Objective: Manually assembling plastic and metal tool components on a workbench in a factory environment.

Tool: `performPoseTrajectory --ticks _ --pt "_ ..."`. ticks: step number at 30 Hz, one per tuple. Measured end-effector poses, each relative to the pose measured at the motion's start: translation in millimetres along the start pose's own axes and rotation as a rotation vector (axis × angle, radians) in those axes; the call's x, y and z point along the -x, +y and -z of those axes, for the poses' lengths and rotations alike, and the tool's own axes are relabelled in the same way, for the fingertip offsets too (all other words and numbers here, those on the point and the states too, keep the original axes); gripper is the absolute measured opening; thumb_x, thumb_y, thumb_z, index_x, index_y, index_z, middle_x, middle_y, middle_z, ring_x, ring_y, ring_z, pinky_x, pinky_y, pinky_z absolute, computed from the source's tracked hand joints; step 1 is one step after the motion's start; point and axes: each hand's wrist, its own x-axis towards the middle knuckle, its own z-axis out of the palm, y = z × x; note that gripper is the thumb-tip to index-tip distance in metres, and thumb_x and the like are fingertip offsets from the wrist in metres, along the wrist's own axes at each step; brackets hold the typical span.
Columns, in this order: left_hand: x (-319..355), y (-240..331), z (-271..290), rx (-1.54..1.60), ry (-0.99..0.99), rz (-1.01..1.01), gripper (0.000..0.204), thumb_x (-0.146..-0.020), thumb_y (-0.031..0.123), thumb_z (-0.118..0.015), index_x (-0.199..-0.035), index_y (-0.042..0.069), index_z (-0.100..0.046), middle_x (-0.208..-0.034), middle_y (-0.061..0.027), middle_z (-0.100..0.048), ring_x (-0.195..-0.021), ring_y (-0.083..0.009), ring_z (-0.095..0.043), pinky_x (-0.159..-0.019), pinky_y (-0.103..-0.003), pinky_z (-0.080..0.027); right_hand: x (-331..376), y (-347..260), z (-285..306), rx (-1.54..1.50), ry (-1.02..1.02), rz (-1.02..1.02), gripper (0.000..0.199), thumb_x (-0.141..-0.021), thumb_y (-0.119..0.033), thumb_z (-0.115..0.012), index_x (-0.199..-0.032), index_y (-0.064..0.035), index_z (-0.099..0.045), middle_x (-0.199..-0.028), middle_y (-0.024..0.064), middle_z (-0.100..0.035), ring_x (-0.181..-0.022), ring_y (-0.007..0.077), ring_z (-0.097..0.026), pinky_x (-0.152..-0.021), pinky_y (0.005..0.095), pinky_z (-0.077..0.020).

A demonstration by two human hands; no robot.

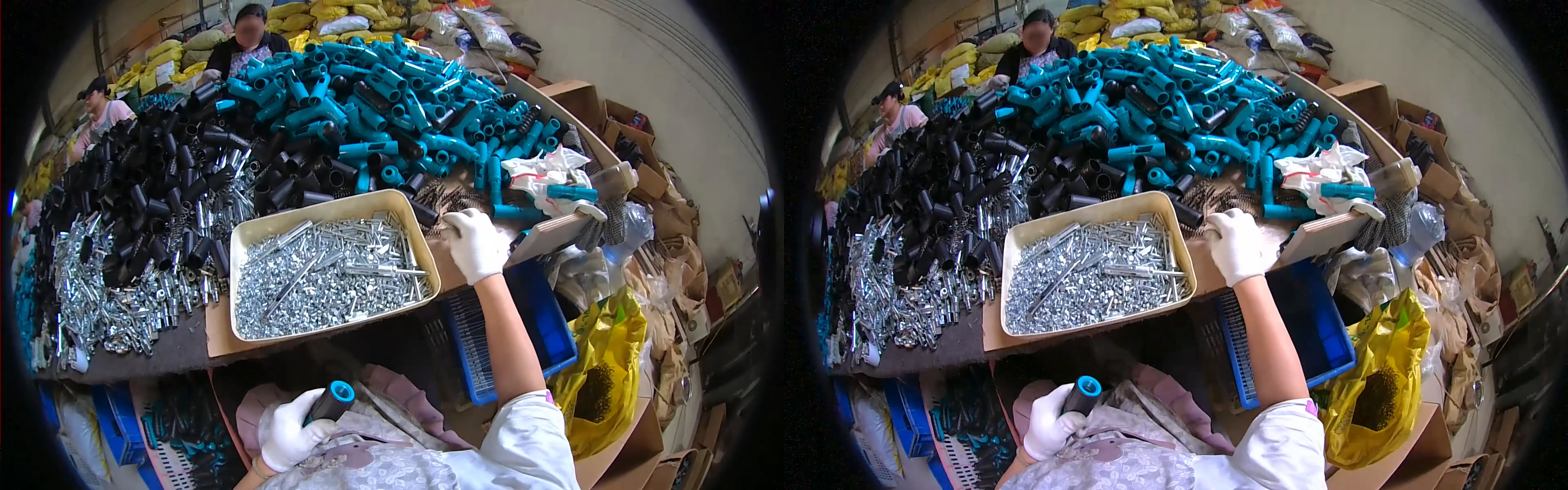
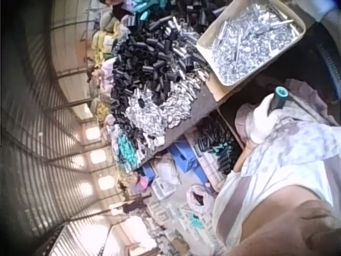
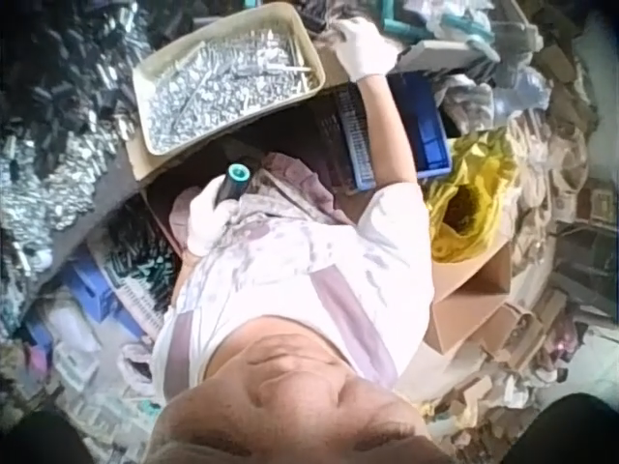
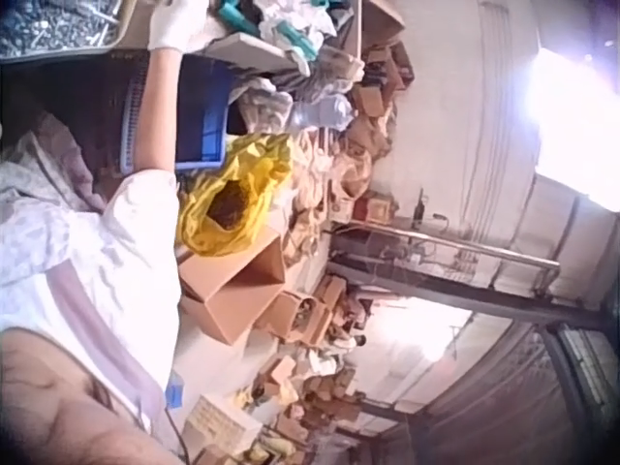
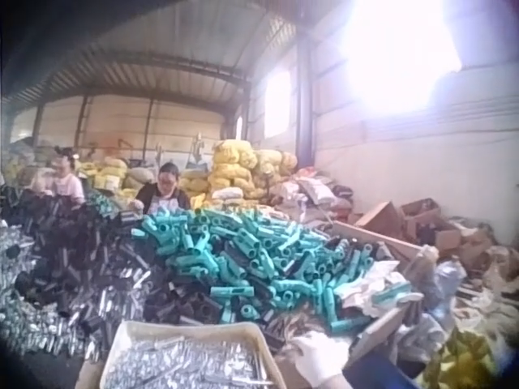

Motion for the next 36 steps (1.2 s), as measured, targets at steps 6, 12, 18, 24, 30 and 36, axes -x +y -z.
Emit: performPoseTrajectory --ticks 6,12,18,24,30,36 --pt "-4.0 2.4 1.2 -0.002 0.037 0.047 0.066 -0.086 0.052 -0.074 -0.122 -0.001 -0.062 -0.073 -0.0066 -0.067 -0.063 -0.0118 -0.064 -0.062 -0.029 -0.051 -7.6 -0.7 -11.8 0.258 -0.257 0.032 0.024 -0.075 -0.021 -0.075 -0.097 -0.0110 -0.071 -0.093 0.0112 -0.064 -0.094 0.0331 -0.060 -0.080 0.0448 -0.0503" --pt "-3.8 3.1 1.0 0.006 0.054 0.038 0.070 -0.085 0.057 -0.072 -0.123 0.000 -0.062 -0.070 -0.0075 -0.067 -0.062 -0.0137 -0.066 -0.061 -0.029 -0.051 6.9 0.4 4.5 0.085 -0.154 -0.001 0.017 -0.081 -0.019 -0.070 -0.096 -0.0111 -0.068 -0.090 0.0098 -0.068 -0.089 0.0313 -0.064 -0.077 0.0437 -0.0513" --pt "-4.4 2.3 0.9 -0.040 0.046 0.041 0.069 -0.085 0.058 -0.070 -0.124 0.001 -0.062 -0.072 -0.0071 -0.067 -0.064 -0.0142 -0.066 -0.063 -0.030 -0.051 19.6 8.5 0.9 -0.115 0.031 0.010 0.016 -0.076 -0.008 -0.074 -0.092 -0.0085 -0.071 -0.090 0.0096 -0.071 -0.084 0.0290 -0.068 -0.077 0.0384 -0.0528" --pt "-4.5 -2.1 2.4 -0.045 0.074 0.050 0.064 -0.085 0.050 -0.073 -0.125 0.002 -0.061 -0.073 -0.0076 -0.068 -0.065 -0.0148 -0.066 -0.063 -0.030 -0.051 28.0 4.1 2.7 -0.346 0.309 -0.097 0.021 -0.078 0.002 -0.073 -0.098 -0.0029 -0.071 -0.091 0.0079 -0.071 -0.084 0.0195 -0.066 -0.076 0.0297 -0.0505" --pt "-12.3 21.0 7.7 0.134 0.093 0.157 0.063 -0.086 0.040 -0.077 -0.126 -0.004 -0.059 -0.079 -0.0066 -0.067 -0.068 -0.0126 -0.061 -0.066 -0.030 -0.052 51.9 -118.1 58.3 -0.673 -0.036 0.215 0.018 -0.075 -0.004 -0.071 -0.093 -0.0070 -0.070 -0.079 0.0067 -0.063 -0.073 0.0230 -0.060 -0.069 0.0359 -0.0488" --pt "-20.3 30.2 16.6 -0.173 0.112 -0.067 0.062 -0.082 0.040 -0.081 -0.124 -0.002 -0.061 -0.091 -0.0151 -0.071 -0.080 -0.0164 -0.069 -0.073 -0.030 -0.053 57.5 -150.1 58.5 -0.894 -0.422 0.398 0.019 -0.076 -0.008 -0.074 -0.094 -0.0095 -0.070 -0.078 0.0081 -0.063 -0.072 0.0295 -0.061 -0.066 0.0399 -0.0484"
